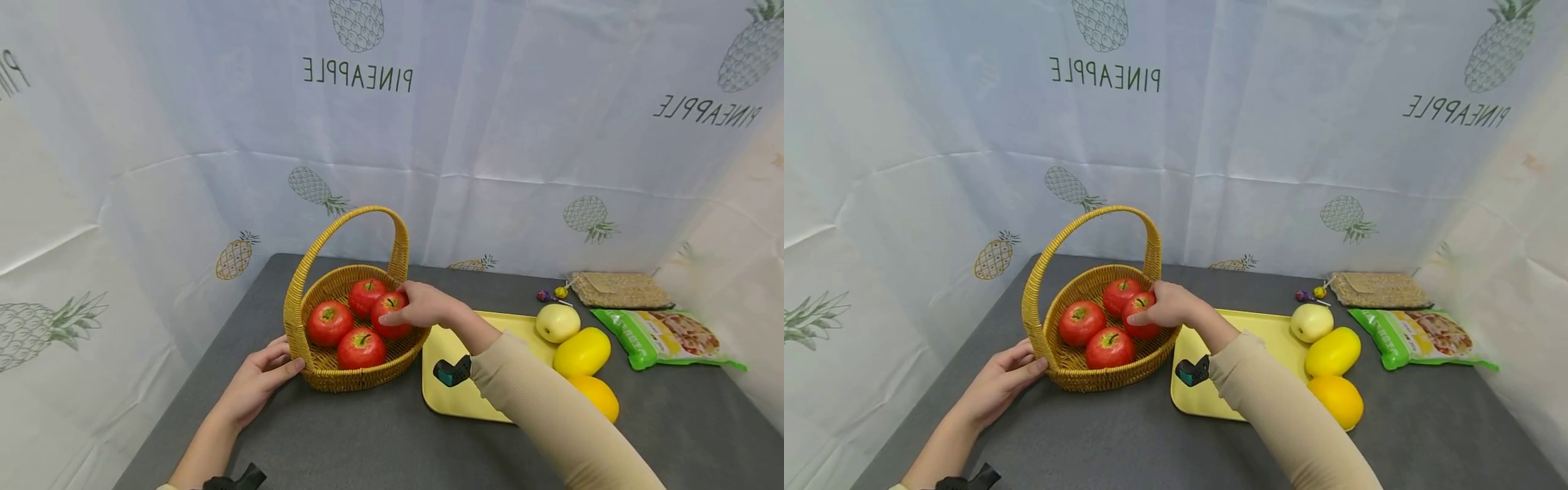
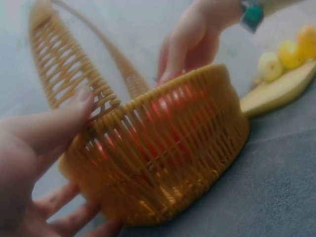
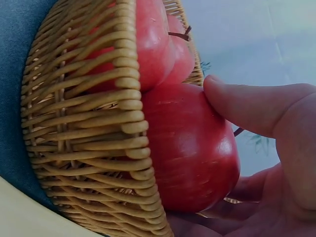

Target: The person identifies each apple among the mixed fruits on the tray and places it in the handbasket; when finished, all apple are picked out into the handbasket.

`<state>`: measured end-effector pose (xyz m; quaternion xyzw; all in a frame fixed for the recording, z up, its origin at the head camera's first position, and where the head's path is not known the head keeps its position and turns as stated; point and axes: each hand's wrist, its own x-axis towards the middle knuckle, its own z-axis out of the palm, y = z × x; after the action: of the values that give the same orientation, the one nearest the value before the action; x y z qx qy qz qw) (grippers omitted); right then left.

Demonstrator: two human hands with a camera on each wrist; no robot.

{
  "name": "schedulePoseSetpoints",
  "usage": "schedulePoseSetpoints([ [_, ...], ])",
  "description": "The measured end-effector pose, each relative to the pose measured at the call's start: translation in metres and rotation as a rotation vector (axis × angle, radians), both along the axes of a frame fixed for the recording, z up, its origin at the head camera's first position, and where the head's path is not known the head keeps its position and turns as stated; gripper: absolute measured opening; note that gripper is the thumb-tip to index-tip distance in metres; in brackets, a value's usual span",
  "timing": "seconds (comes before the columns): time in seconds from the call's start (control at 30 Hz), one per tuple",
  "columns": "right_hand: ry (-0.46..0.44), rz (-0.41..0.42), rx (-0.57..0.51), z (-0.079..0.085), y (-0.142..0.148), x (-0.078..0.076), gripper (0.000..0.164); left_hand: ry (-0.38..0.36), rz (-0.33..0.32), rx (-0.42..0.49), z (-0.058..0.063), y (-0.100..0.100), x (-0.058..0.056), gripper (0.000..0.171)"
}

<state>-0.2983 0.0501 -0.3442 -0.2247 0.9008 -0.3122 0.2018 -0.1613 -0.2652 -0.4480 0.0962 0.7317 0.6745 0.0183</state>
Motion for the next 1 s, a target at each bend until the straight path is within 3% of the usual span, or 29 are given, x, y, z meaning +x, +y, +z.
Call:
schedulePoseSetpoints([
  [0.33, -0.014, 0.016, 0.041, -0.004, -0.009, -0.005, 0.058, -0.001, 0.005, -0.007, -0.001, 0.0, 0.001, 0.039],
  [0.63, -0.093, 0.035, 0.056, -0.003, -0.012, -0.01, 0.045, -0.019, 0.007, 0.001, 0.0, 0.001, 0.001, 0.041],
  [1.0, -0.087, 0.041, 0.069, -0.004, -0.015, -0.011, 0.045, -0.012, 0.007, 0.001, 0.0, 0.001, 0.0, 0.043],
])
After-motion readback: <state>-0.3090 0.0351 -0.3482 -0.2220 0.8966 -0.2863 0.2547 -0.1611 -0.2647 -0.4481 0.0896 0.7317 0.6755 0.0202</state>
